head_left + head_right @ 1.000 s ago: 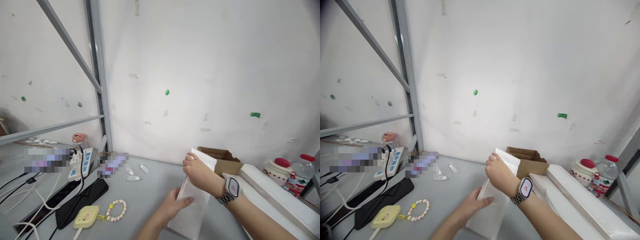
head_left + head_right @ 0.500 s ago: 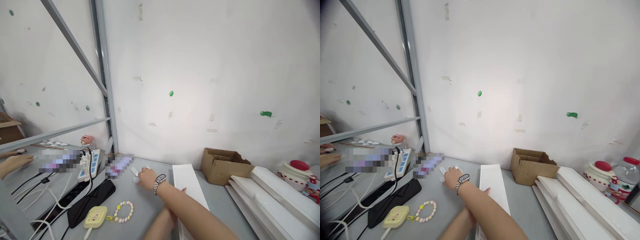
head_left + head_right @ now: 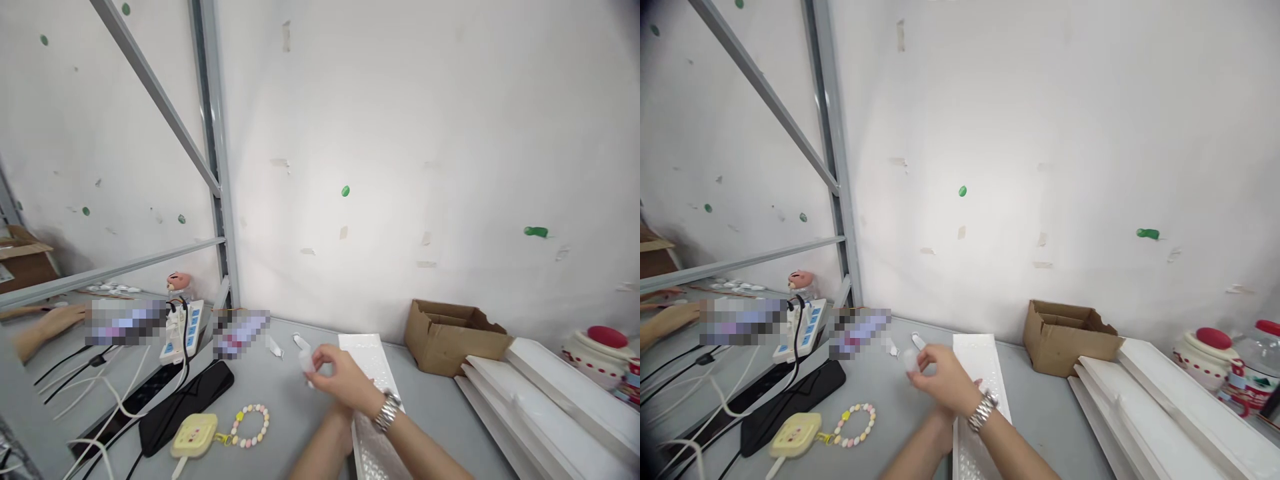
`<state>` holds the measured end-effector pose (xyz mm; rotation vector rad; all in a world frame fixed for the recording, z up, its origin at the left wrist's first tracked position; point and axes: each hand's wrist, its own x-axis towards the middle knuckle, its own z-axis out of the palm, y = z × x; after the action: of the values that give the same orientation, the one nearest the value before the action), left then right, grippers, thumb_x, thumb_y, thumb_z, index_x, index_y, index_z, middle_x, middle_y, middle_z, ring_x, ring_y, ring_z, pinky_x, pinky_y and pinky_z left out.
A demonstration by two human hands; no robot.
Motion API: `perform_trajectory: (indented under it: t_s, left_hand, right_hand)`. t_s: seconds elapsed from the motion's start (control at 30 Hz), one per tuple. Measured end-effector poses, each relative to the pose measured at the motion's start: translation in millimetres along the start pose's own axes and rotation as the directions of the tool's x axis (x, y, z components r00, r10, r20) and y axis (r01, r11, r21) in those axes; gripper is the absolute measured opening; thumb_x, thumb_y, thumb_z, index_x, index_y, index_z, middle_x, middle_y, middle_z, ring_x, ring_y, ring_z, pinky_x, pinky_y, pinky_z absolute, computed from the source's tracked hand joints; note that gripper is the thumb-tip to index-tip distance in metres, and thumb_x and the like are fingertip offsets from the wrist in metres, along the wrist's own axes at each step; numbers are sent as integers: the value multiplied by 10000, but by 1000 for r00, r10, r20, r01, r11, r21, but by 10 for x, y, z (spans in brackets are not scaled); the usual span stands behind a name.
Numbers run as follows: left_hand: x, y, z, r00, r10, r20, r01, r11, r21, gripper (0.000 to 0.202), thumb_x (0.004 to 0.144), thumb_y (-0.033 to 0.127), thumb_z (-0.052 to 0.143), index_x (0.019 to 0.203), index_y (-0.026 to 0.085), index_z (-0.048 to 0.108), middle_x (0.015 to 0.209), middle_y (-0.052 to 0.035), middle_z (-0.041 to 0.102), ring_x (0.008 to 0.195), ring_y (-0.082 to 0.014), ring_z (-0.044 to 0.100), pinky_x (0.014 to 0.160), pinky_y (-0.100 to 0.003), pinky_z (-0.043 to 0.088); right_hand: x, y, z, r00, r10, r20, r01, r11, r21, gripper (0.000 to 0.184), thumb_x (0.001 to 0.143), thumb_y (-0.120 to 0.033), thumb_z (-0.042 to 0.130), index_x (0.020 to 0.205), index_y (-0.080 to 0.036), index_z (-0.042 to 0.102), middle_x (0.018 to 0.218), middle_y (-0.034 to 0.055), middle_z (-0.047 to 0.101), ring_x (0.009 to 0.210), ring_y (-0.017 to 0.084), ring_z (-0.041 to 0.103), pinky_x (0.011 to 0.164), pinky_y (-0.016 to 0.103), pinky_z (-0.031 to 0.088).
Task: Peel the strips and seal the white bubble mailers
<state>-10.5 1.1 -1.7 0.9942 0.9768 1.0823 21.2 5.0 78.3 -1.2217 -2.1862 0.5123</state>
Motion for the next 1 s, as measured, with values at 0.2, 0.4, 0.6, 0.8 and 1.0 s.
perform_trajectory:
  t_s: [0.2, 0.4, 0.6, 0.8, 1.0]
  left_hand:
    - [-27, 128, -27, 980, -121, 156, 126, 992, -24, 487, 538, 305, 771, 981, 135, 659, 931, -70, 704, 979, -297, 604, 863, -335, 458]
    - [-157, 161, -1, 930, -183, 319, 187, 982, 19, 467, 406, 301, 830, 810, 101, 704, 831, -113, 722, 856, -308, 647, 828, -397, 464]
    - [-247, 194, 41, 904, -255, 344, 168, 950, 263, 372, 385, 264, 822, 711, 141, 691, 709, -35, 712, 706, -248, 656, 663, -322, 492]
    - [-322, 332, 78, 849, -281, 447, 140, 936, 322, 331, 367, 231, 817, 655, 138, 683, 655, -4, 675, 643, -194, 617, 599, -259, 451]
    - [-306, 318, 77, 813, -229, 535, 100, 961, 259, 418, 474, 343, 800, 806, 120, 679, 750, -24, 659, 720, -180, 591, 649, -249, 413]
  right_hand:
    - [-713, 465, -482, 941, 243, -235, -115, 883, 455, 289, 786, -411, 513, 940, -191, 623, 857, 36, 630, 763, 172, 583, 719, 301, 483]
    - [-1145, 921, -630, 779, 428, -457, -214, 868, 448, 385, 720, -491, 580, 904, -157, 632, 611, -6, 557, 540, 139, 504, 530, 275, 457]
    - [-1282, 927, -656, 696, 461, -550, -262, 877, 404, 324, 701, -475, 617, 819, -174, 645, 754, 37, 624, 642, 157, 526, 613, 282, 448]
    - [-1321, 910, -791, 803, 459, -381, -363, 883, 298, 333, 718, -504, 581, 680, -175, 615, 601, -18, 514, 583, 136, 452, 545, 250, 361]
    - [-1309, 930, -696, 872, 457, -176, -379, 857, 348, 457, 814, -560, 373, 586, -181, 487, 541, -46, 399, 522, 112, 402, 513, 237, 329]
